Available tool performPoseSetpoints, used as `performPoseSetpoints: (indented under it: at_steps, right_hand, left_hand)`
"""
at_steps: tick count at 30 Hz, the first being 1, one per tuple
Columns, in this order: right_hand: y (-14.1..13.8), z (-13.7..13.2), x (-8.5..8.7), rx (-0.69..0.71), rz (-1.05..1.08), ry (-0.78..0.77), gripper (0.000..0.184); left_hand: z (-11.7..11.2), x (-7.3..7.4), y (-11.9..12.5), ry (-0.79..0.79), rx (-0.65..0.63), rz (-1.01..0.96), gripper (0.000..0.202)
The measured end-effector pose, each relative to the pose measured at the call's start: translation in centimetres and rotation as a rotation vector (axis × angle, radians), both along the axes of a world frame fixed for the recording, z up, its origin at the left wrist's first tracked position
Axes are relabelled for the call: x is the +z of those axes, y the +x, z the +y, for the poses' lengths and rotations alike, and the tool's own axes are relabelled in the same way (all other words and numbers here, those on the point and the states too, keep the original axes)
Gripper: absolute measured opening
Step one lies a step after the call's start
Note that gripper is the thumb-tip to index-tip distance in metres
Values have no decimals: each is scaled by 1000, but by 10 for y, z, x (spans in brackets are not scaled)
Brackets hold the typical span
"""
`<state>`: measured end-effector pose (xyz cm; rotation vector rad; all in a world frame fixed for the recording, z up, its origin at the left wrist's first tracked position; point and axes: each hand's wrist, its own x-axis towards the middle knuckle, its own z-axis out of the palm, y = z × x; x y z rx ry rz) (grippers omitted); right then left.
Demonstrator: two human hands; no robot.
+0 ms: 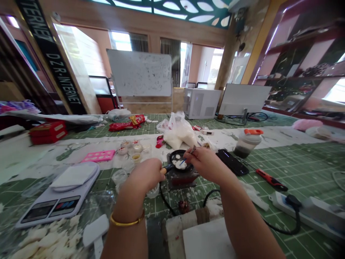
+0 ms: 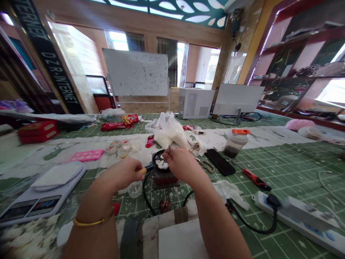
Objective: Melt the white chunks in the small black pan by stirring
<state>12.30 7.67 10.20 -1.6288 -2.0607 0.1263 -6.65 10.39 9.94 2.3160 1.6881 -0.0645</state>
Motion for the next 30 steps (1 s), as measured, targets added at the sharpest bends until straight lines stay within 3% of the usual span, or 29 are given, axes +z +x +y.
performPoseSetpoints:
  at_steps: [6, 10, 15, 23, 30]
  right_hand:
    - [-7, 7, -5, -50, 120, 72, 32]
    - [-10, 11, -8, -19, 13, 49, 29]
    - [-4, 16, -10, -138, -16, 97, 33]
    - [-2, 19, -10, -191, -134, 73, 31]
    - [0, 17, -11, -150, -121, 74, 30]
  left_hand:
    - [-2, 2, 1, 20, 1, -13, 22]
    - [-1, 1, 0, 19, -4, -14, 22]
    - [-1, 0, -3, 19, 1, -13, 23]
    - [-1, 1, -2, 7, 14, -3, 22]
    - [0, 0, -3, 18, 9, -5, 23]
